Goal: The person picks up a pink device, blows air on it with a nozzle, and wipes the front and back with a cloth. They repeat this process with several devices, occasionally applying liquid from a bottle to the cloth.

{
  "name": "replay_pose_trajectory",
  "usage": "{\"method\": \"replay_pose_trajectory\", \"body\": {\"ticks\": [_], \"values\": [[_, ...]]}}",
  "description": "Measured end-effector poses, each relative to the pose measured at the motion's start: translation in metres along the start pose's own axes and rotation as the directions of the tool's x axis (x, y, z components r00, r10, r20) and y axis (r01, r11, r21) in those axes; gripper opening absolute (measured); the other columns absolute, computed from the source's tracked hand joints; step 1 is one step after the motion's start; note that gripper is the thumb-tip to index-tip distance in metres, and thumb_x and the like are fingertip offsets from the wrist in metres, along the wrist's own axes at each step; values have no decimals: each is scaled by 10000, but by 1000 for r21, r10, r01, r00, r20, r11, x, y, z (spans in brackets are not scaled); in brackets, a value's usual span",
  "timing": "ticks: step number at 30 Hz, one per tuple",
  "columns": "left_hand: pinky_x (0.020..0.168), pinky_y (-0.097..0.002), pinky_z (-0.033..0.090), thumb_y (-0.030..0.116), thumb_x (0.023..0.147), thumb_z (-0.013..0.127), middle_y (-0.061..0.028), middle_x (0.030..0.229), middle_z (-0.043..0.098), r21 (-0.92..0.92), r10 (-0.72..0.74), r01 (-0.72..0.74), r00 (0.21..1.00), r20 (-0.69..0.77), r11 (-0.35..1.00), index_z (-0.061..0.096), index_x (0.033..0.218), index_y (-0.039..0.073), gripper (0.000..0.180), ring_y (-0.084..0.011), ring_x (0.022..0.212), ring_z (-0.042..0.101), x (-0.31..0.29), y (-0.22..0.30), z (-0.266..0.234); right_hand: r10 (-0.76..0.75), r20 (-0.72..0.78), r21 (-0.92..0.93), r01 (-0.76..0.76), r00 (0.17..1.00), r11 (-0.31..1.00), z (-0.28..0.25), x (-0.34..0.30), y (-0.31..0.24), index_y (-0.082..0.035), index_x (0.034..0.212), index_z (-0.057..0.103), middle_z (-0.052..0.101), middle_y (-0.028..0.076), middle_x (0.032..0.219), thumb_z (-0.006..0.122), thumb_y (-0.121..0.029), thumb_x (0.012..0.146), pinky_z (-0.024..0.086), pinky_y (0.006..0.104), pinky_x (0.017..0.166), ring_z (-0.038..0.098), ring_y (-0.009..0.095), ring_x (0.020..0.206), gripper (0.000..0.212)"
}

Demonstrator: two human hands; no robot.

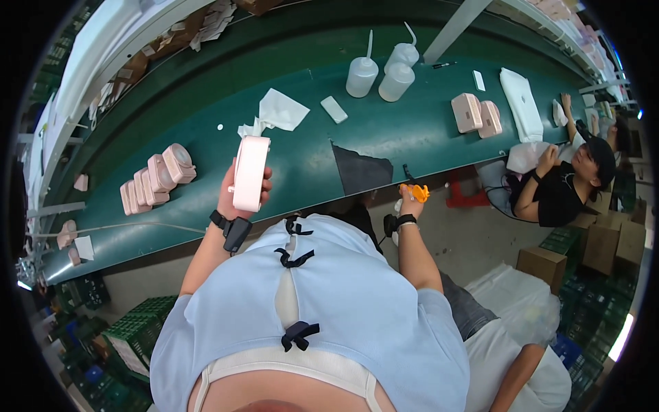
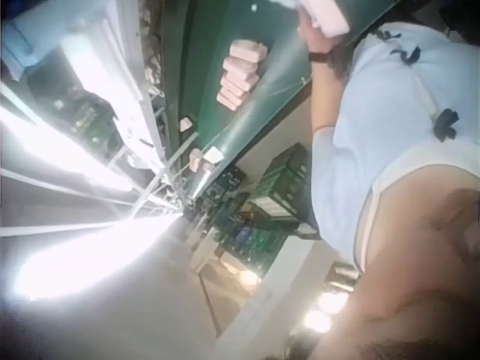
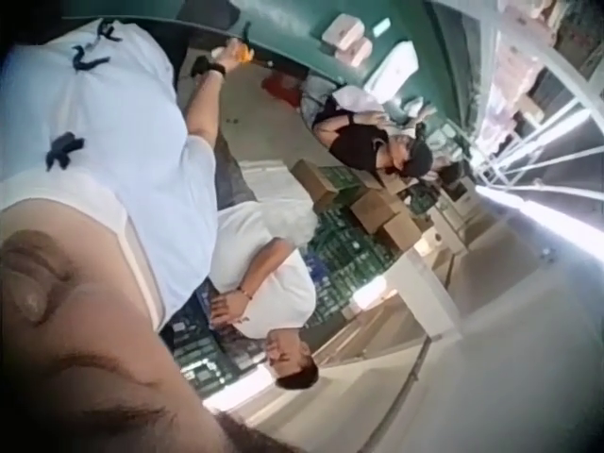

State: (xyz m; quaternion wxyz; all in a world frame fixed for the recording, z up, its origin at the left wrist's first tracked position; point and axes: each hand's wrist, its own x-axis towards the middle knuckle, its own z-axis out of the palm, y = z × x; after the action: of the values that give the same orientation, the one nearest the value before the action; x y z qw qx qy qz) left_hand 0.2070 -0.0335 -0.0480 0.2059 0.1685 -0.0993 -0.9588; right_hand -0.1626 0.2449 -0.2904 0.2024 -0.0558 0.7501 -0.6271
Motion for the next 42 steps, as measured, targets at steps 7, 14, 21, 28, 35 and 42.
{"method": "replay_pose_trajectory", "body": {"ticks": [7,14,21,28,35,42], "values": [[739,-382,568,549,966,436,-132,1144,625,-39,-13,13,1000,18,999,513,1311,59,604,-252,942,641,9,-5,3,471,253,-230,-420,845,878,1,23,-11,-7,955,609,681,96,881,642,-317,906,524,330,657,656,197,740,316],[690,-385,563,585,955,429,-132,1155,571,10,38,-37,993,-111,999,482,1340,80,637,-261,907,586,10,-2,7,248,695,-192,-158,675,969,55,-41,-188,-49,995,561,605,60,847,568,-82,863,507,303,679,612,181,771,136],[706,-412,574,558,968,426,-124,1189,586,5,-71,71,997,5,997,477,1356,116,590,-258,986,604,19,2,38,-792,592,306,867,151,394,178,-131,-372,-26,1103,631,607,154,1228,582,75,810,447,366,984,577,291,1177,313],[872,-354,548,475,996,437,-88,1183,644,-100,27,-32,999,-45,994,489,1354,91,528,-221,1040,651,20,1,63,-660,746,353,893,-89,278,205,-164,-363,-34,1166,628,572,108,1321,622,-39,824,377,438,1073,476,303,1297,343],[869,-344,548,486,1004,403,-97,1201,632,47,32,-40,986,166,998,488,1348,79,540,-235,1044,646,22,22,46,-581,664,612,789,-471,60,208,-177,-358,-40,1175,618,589,101,1300,577,-54,847,384,434,1073,503,275,1279,331],[892,-357,541,476,1012,385,-97,1219,623,127,15,-12,1000,-22,992,477,1355,72,538,-237,1068,637,18,21,63,-604,698,556,823,-384,120,219,-159,-373,-73,1189,621,600,81,1293,563,-53,840,374,429,1077,508,281,1277,353]]}}
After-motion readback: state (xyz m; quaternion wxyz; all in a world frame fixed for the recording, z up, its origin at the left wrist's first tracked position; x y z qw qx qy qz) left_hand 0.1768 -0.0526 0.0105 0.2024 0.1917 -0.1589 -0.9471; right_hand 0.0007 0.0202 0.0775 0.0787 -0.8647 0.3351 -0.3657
